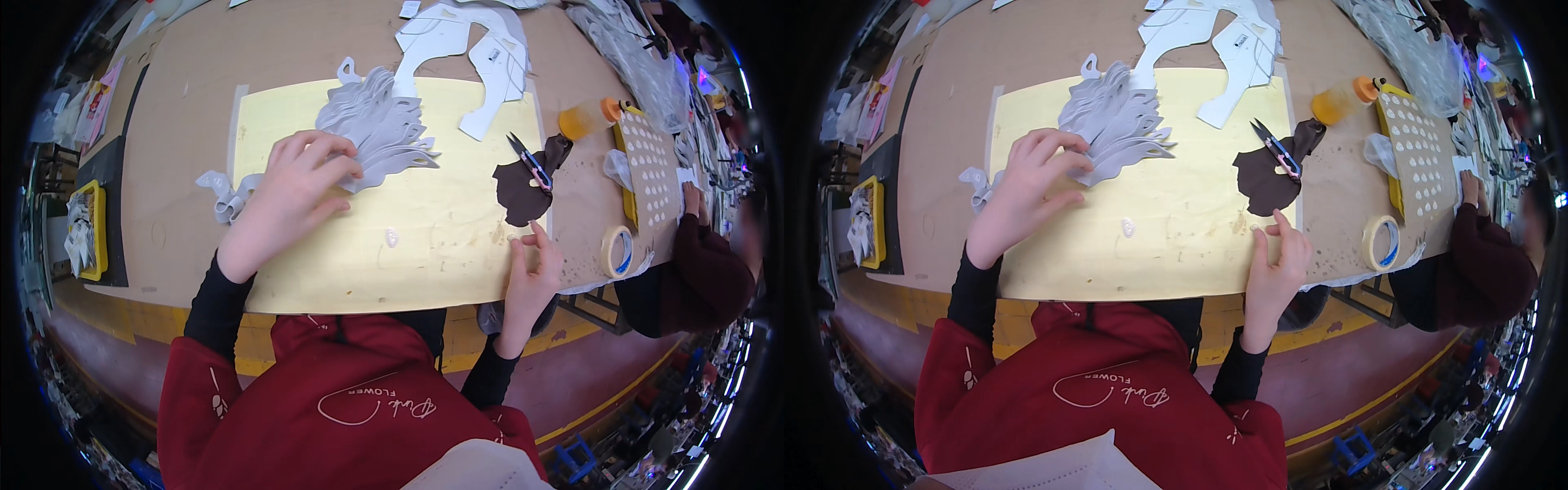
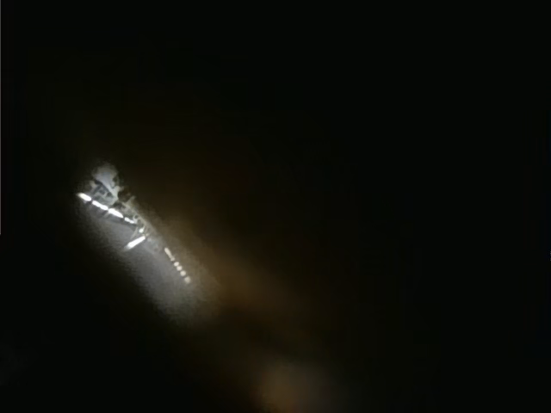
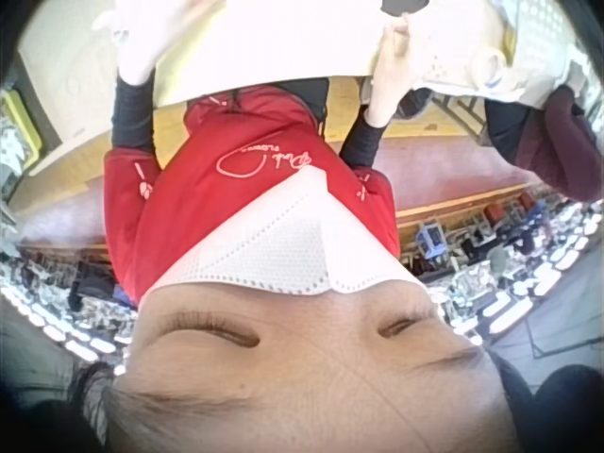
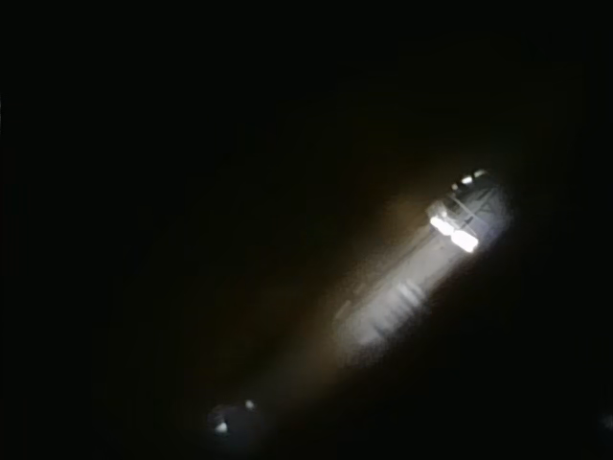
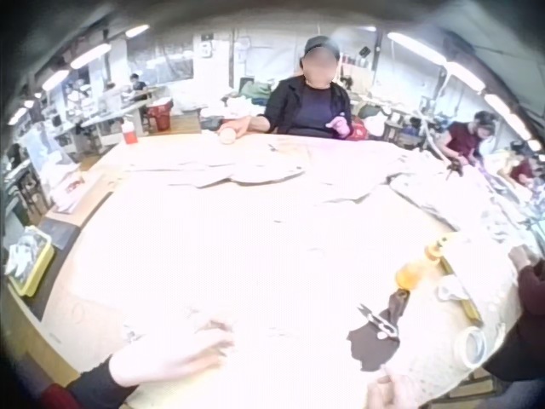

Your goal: The person repeatedly picks up small white circular pieces and attaches them to gray paper cutouts on a yellow work surface. They handle the pieces one at a time, pressing them onto the cutouts and occasionally adjusting their placement.

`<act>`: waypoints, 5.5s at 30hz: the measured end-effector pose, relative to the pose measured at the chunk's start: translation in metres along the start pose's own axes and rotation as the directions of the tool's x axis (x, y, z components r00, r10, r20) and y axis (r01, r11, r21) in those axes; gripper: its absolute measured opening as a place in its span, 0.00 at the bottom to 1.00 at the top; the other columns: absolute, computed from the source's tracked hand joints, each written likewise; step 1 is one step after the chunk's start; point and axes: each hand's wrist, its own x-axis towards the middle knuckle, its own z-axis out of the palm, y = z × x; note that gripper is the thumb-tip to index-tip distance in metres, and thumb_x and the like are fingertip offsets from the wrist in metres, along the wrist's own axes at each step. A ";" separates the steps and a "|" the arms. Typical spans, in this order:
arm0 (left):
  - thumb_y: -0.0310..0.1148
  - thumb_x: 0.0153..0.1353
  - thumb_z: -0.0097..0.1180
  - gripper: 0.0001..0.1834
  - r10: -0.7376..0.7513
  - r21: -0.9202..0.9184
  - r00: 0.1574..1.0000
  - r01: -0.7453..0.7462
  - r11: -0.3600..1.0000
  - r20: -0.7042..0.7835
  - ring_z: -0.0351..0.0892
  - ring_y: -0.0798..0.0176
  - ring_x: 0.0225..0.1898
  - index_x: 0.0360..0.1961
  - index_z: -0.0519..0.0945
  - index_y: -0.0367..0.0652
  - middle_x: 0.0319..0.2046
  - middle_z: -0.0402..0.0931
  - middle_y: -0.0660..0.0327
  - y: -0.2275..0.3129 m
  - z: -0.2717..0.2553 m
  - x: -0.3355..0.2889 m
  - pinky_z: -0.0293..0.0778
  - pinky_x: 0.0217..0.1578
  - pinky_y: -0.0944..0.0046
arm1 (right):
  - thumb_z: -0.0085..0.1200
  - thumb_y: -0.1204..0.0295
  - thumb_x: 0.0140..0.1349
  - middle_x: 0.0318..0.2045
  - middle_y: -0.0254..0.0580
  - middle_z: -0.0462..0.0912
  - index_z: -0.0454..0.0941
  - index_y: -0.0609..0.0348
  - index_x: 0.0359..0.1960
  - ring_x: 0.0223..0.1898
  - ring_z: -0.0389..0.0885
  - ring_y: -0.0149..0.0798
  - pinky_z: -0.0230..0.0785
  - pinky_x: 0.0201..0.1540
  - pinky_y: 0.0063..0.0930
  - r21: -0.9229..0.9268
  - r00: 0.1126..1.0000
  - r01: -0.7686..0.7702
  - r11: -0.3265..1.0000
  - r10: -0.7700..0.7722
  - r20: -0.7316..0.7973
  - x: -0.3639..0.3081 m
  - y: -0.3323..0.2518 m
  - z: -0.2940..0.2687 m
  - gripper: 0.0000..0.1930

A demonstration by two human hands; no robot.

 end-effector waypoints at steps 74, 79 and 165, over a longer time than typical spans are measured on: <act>0.25 0.68 0.60 0.12 -0.502 -0.779 0.786 0.550 0.302 0.360 0.85 0.71 0.36 0.51 0.80 0.35 0.34 0.84 0.60 0.044 0.042 -0.036 0.80 0.39 0.71 | 0.61 0.84 0.63 0.34 0.39 0.86 0.83 0.68 0.42 0.35 0.82 0.28 0.73 0.37 0.20 0.573 0.857 -0.217 0.790 -0.127 0.500 -0.041 -0.096 0.029 0.06; 0.25 0.66 0.63 0.12 -0.503 -0.844 0.813 0.467 0.264 0.293 0.87 0.69 0.35 0.49 0.80 0.36 0.32 0.85 0.59 0.044 0.053 -0.034 0.81 0.37 0.71 | 0.63 0.83 0.62 0.32 0.39 0.86 0.84 0.67 0.41 0.31 0.82 0.27 0.73 0.35 0.20 0.502 0.847 -0.284 0.817 -0.032 0.531 -0.043 -0.098 0.030 0.07; 0.18 0.58 0.63 0.08 -0.450 -0.641 0.888 0.402 0.653 0.098 0.80 0.71 0.28 0.39 0.82 0.36 0.36 0.78 0.62 0.056 0.070 -0.037 0.76 0.30 0.72 | 0.61 0.81 0.58 0.32 0.39 0.80 0.85 0.63 0.42 0.32 0.82 0.43 0.74 0.34 0.34 0.086 0.872 0.244 0.966 -0.258 0.417 -0.044 -0.114 0.031 0.10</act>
